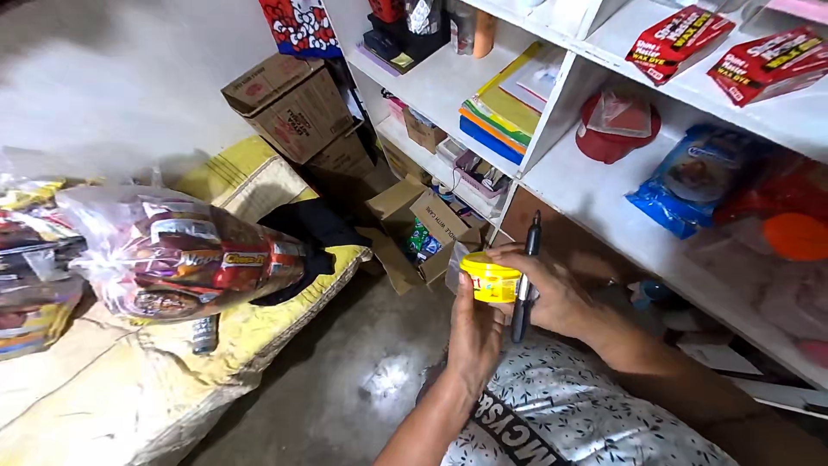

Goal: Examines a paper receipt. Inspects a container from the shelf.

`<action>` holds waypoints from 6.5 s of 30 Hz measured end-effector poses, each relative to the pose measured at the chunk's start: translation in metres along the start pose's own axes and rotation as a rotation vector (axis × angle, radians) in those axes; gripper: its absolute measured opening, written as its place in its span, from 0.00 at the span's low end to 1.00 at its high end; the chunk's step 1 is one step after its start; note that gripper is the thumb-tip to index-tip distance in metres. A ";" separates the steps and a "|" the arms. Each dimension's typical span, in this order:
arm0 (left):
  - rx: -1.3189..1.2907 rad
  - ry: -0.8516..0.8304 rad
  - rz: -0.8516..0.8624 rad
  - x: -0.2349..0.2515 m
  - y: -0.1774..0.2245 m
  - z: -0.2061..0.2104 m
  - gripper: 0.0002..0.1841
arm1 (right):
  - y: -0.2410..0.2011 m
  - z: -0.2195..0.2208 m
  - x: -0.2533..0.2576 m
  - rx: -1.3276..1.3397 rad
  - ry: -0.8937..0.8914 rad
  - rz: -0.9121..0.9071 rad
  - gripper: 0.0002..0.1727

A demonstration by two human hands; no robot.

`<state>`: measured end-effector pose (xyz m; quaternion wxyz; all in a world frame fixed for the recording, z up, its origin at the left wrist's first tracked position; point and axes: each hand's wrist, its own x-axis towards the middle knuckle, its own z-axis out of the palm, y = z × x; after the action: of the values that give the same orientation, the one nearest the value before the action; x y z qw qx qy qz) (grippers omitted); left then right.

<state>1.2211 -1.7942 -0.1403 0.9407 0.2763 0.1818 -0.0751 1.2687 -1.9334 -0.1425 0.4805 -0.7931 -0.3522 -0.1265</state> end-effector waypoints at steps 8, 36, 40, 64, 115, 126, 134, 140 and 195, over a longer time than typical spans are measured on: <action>0.605 -0.177 0.383 0.014 -0.009 -0.022 0.55 | 0.041 -0.013 -0.004 0.954 0.341 0.400 0.35; 1.258 -0.174 0.991 0.015 -0.001 -0.025 0.29 | 0.045 -0.031 0.000 0.555 -0.015 0.045 0.34; 1.410 -0.145 0.973 0.016 0.003 -0.025 0.27 | 0.035 -0.036 -0.002 0.325 -0.095 0.009 0.37; 1.171 -0.241 0.881 0.029 0.001 -0.036 0.31 | 0.051 -0.029 -0.009 0.534 -0.071 0.074 0.33; 1.303 -0.250 0.834 0.027 0.006 -0.033 0.35 | 0.054 -0.016 -0.021 0.558 0.011 0.146 0.32; 1.411 -0.142 0.948 0.029 0.006 -0.038 0.28 | 0.055 -0.055 -0.014 0.442 0.033 0.077 0.12; 1.476 -0.063 1.031 0.029 0.006 -0.038 0.27 | 0.013 -0.047 -0.007 0.769 0.113 0.096 0.28; 1.517 -0.055 1.086 0.028 0.006 -0.037 0.27 | 0.001 -0.026 -0.013 0.699 0.169 0.079 0.11; 1.505 -0.052 1.093 0.021 0.006 -0.029 0.27 | -0.006 -0.013 -0.013 0.349 0.206 0.018 0.05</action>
<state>1.2332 -1.7739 -0.1684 0.4225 0.8591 -0.0913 0.2741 1.2571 -1.9486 -0.1387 0.6450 -0.6839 -0.3109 -0.1397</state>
